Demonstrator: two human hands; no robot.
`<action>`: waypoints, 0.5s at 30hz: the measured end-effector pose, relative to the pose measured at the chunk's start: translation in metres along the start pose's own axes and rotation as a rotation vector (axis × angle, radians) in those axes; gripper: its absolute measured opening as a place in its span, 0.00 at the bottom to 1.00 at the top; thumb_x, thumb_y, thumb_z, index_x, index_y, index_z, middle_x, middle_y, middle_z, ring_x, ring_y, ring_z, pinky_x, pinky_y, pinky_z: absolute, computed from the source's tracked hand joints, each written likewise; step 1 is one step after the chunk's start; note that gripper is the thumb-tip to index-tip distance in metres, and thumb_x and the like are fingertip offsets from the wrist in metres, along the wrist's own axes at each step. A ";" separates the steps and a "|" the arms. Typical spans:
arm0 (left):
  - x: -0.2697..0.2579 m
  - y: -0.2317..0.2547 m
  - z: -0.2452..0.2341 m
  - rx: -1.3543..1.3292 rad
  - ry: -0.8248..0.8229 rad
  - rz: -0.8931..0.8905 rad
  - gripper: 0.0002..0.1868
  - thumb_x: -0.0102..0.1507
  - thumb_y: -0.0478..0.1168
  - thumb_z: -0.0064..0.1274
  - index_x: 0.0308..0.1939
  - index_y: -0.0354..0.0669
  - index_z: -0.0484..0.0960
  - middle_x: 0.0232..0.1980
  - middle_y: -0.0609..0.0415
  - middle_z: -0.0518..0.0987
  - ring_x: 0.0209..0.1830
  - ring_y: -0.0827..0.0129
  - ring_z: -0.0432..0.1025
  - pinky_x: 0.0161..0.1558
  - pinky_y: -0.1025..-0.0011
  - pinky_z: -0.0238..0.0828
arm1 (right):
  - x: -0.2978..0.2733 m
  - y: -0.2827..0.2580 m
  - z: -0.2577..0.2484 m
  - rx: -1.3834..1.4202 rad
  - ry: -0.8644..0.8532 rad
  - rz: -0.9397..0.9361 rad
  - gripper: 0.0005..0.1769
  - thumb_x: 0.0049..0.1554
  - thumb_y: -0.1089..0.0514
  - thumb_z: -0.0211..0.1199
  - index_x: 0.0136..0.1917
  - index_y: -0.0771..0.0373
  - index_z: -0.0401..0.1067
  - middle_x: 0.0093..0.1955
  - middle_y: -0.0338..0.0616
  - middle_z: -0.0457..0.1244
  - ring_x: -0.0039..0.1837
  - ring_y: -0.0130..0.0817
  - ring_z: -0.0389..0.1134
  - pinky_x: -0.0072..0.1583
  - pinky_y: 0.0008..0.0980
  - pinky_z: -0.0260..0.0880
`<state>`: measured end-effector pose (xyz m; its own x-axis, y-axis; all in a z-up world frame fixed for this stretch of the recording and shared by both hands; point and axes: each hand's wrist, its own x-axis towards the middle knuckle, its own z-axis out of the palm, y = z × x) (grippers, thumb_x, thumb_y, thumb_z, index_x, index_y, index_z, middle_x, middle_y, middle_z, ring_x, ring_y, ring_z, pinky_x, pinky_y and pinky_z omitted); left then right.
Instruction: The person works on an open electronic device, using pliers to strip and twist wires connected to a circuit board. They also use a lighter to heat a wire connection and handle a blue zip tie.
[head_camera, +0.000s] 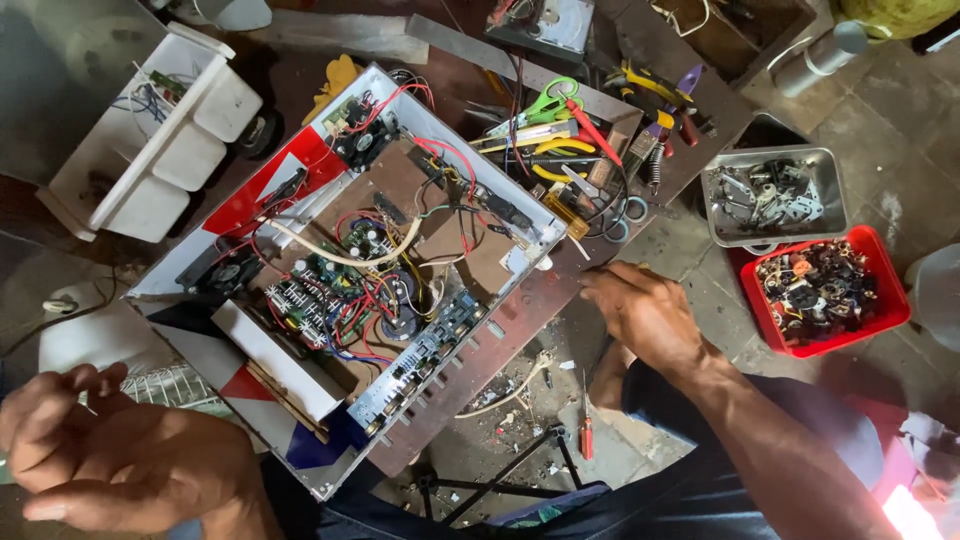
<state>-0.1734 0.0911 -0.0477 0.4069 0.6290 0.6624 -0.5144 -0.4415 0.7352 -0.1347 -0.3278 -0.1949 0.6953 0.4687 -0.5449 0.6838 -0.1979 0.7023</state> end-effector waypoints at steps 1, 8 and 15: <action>0.000 0.000 -0.001 -0.014 0.003 -0.001 0.31 0.70 0.68 0.34 0.53 0.42 0.69 0.60 0.50 0.67 0.54 0.57 0.62 0.56 0.66 0.59 | 0.001 -0.007 0.008 0.897 0.047 0.332 0.37 0.63 0.30 0.28 0.83 0.33 0.35 0.33 0.42 0.69 0.17 0.19 0.41 0.21 0.19 0.43; 0.002 0.000 -0.002 0.016 -0.023 0.014 0.30 0.72 0.67 0.32 0.51 0.43 0.67 0.58 0.50 0.65 0.54 0.57 0.61 0.55 0.66 0.59 | -0.014 0.047 -0.056 1.506 0.801 0.328 0.09 0.61 0.56 0.57 0.51 0.60 0.74 0.54 0.44 0.65 0.48 0.36 0.73 0.39 0.29 0.80; 0.002 0.002 -0.001 -0.004 -0.037 0.027 0.30 0.72 0.66 0.32 0.50 0.42 0.67 0.55 0.50 0.64 0.53 0.58 0.61 0.56 0.66 0.60 | -0.005 0.046 -0.070 1.618 0.362 0.356 0.18 0.64 0.53 0.51 0.67 0.48 0.68 0.37 0.41 0.66 0.29 0.27 0.57 0.31 0.29 0.60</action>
<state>-0.1738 0.0923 -0.0451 0.4202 0.5929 0.6869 -0.5288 -0.4552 0.7164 -0.1225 -0.2789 -0.1277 0.9272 0.3233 -0.1888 0.1849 -0.8340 -0.5199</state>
